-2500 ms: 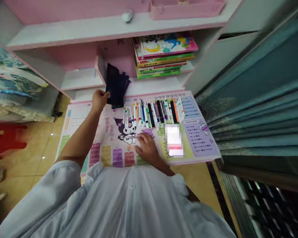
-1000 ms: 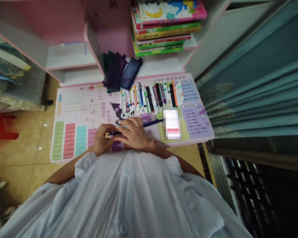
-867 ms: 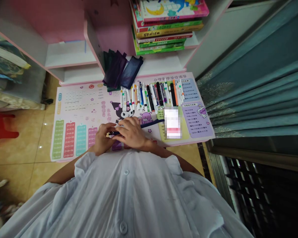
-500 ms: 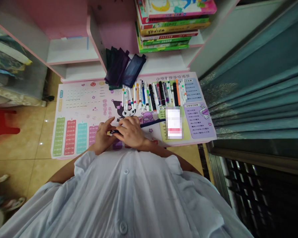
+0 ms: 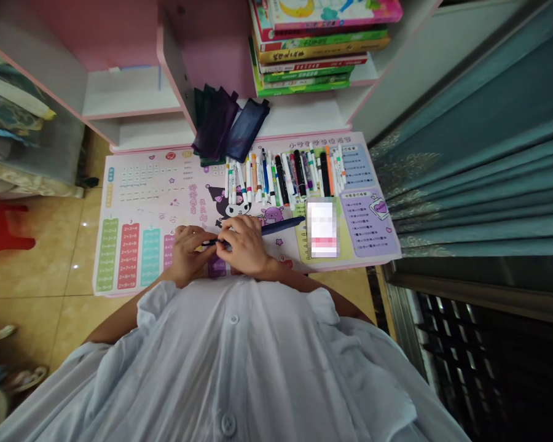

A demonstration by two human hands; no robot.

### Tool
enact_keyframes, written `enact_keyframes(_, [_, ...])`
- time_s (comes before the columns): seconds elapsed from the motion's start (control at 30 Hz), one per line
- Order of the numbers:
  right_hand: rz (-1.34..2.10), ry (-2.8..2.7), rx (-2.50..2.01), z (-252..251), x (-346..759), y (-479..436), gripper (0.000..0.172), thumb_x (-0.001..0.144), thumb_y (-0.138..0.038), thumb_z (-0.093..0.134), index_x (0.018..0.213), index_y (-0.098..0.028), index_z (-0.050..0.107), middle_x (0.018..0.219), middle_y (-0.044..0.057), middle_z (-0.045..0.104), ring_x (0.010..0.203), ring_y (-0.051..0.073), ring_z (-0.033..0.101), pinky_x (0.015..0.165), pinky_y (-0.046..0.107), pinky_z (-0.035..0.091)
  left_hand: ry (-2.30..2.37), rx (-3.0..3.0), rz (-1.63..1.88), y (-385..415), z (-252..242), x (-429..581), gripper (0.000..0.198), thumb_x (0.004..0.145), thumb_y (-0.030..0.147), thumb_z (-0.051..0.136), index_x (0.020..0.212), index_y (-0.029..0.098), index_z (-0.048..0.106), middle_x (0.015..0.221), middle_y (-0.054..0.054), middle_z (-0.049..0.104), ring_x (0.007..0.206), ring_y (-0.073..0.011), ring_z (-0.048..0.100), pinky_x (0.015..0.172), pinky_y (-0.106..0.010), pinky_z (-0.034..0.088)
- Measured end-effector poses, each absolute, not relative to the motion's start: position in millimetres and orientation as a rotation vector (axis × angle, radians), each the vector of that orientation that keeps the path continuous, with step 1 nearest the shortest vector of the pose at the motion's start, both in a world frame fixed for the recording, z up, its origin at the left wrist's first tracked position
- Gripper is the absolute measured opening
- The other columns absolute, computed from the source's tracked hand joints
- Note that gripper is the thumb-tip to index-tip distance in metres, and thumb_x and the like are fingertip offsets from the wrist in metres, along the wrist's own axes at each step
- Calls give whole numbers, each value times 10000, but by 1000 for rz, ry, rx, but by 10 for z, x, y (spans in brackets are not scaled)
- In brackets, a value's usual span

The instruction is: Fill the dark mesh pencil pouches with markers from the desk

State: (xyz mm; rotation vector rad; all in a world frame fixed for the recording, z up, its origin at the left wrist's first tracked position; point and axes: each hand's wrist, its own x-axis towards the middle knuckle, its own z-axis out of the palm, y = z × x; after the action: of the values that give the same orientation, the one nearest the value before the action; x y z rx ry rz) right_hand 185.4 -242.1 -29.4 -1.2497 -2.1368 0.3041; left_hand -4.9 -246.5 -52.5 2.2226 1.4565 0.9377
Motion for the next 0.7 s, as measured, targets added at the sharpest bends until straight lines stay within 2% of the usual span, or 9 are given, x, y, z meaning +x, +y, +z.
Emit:
enact_keyframes(0.17, [358, -2124, -1272, -262, 1866, -2415, 76, 842, -236, 675, 771, -235, 701, 1041, 51, 687, 1103, 251, 532, 970, 434, 387, 1466, 2239, 946, -2442, -483, -55, 123, 863, 416, 709, 871, 297, 739, 1025, -22, 784, 1045, -245, 664, 1075, -523, 312])
enact_keyframes(0.43, [344, -2104, -1253, -223, 1878, -2420, 154, 888, -247, 625, 754, -238, 702, 1073, 52, 695, 1206, 273, 508, 1090, 507, 334, 1504, 2241, 931, -2439, -481, -80, 118, 830, 414, 758, 882, 310, 736, 1097, -26, 761, 1194, -274, 619, 1131, -556, 255])
enact_keyframes(0.7, [383, -2080, -1285, -242, 1884, -2444, 170, 873, -231, 627, 713, -241, 684, 1096, 55, 688, 1244, 282, 491, 1142, 547, 297, 1511, 2282, 902, -2433, -485, -76, 124, 829, 436, 756, 860, 316, 743, 1119, -20, 752, 1244, -272, 593, 1150, -550, 221])
